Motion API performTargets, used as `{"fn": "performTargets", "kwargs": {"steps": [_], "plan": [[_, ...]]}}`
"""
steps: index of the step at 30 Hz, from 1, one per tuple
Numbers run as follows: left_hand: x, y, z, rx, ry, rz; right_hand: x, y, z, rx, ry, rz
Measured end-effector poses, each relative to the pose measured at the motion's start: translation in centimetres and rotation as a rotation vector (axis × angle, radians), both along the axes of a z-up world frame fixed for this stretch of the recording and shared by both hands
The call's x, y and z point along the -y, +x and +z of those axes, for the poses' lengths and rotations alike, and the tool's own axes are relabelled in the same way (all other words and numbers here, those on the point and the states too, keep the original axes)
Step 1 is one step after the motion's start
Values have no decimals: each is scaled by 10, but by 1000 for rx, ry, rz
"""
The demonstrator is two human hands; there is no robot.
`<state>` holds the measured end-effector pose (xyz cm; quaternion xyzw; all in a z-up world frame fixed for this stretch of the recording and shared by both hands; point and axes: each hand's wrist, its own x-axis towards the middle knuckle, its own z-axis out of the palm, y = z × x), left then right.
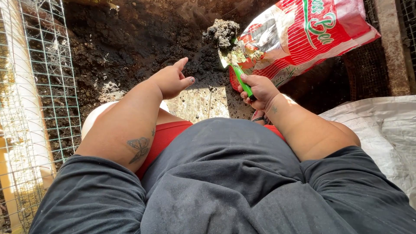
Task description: The person uses a small green trowel to scoop dark, clumpy material from a wire-mesh enclosure and transfers it into a large red and white bag. The person is sitting on the ground while performing this task.
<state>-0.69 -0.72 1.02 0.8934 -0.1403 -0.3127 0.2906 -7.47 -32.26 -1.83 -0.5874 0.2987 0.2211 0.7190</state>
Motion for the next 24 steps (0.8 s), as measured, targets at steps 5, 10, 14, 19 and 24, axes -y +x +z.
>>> {"fn": "performTargets", "kwargs": {"steps": [5, 10, 14, 19, 24], "plan": [[2, -5, 11, -15, 24, -3, -4, 9, -17, -19, -18, 4], [1, -1, 2, -28, 44, -6, -22, 19, -6, -34, -97, -17], [-3, 5, -11, -29, 57, -17, -24, 21, 4, -14, -118, -38], [-1, 4, -2, -51, 77, -24, -1, 12, 8, 94, -122, -97], [4, 1, 10, -67, 117, -49, 43, -12, 47, 210, -129, -218]]}}
